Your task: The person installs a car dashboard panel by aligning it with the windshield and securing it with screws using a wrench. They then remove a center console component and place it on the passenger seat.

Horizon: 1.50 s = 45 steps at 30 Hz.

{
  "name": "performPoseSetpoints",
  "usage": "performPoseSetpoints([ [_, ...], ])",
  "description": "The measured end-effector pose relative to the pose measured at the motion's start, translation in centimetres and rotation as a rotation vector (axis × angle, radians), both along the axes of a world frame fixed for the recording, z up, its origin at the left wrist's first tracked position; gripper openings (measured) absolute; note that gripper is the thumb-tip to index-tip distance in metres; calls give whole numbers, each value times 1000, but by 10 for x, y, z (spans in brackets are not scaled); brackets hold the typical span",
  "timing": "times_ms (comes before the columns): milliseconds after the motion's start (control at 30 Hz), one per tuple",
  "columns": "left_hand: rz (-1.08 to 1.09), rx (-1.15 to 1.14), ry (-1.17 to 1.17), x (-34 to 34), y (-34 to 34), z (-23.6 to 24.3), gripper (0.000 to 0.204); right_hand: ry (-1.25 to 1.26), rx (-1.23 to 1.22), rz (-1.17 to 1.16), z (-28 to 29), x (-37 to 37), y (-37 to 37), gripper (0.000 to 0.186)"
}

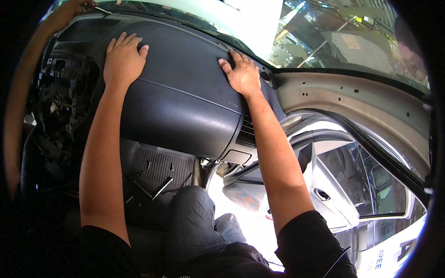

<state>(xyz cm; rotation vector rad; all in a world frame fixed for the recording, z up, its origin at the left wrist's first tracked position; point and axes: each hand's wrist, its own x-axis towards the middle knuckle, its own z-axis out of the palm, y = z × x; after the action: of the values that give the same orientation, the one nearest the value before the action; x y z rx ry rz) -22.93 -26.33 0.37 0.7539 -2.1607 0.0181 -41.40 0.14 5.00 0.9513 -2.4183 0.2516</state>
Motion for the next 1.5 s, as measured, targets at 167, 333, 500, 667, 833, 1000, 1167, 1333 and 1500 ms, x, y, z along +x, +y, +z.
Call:
performPoseSetpoints([
  [167,3,10,-3,0,0,0,45,-11,1,-4,1,1,0,74],
  [333,5,14,-13,0,0,0,45,1,2,-1,0,0,0,74],
  [500,4,11,-8,0,0,0,46,26,4,-3,-1,-1,0,73],
  [667,8,28,-10,0,2,3,48,13,-8,4,-1,-1,1,73],
  [833,12,69,43,-1,5,4,54,8,-14,15,-1,-2,1,74],
  [1000,-5,65,27,-3,8,4,61,86,8,37,-7,4,2,77],
  [1167,-28,91,-182,-24,63,8,67,35,84,50,-8,12,3,80],
  [1333,-359,40,-165,-46,122,8,67,49,114,92,-11,23,9,80],
  [1500,-486,64,-69,-36,121,10,70,56,-121,55,-18,35,17,75],
])
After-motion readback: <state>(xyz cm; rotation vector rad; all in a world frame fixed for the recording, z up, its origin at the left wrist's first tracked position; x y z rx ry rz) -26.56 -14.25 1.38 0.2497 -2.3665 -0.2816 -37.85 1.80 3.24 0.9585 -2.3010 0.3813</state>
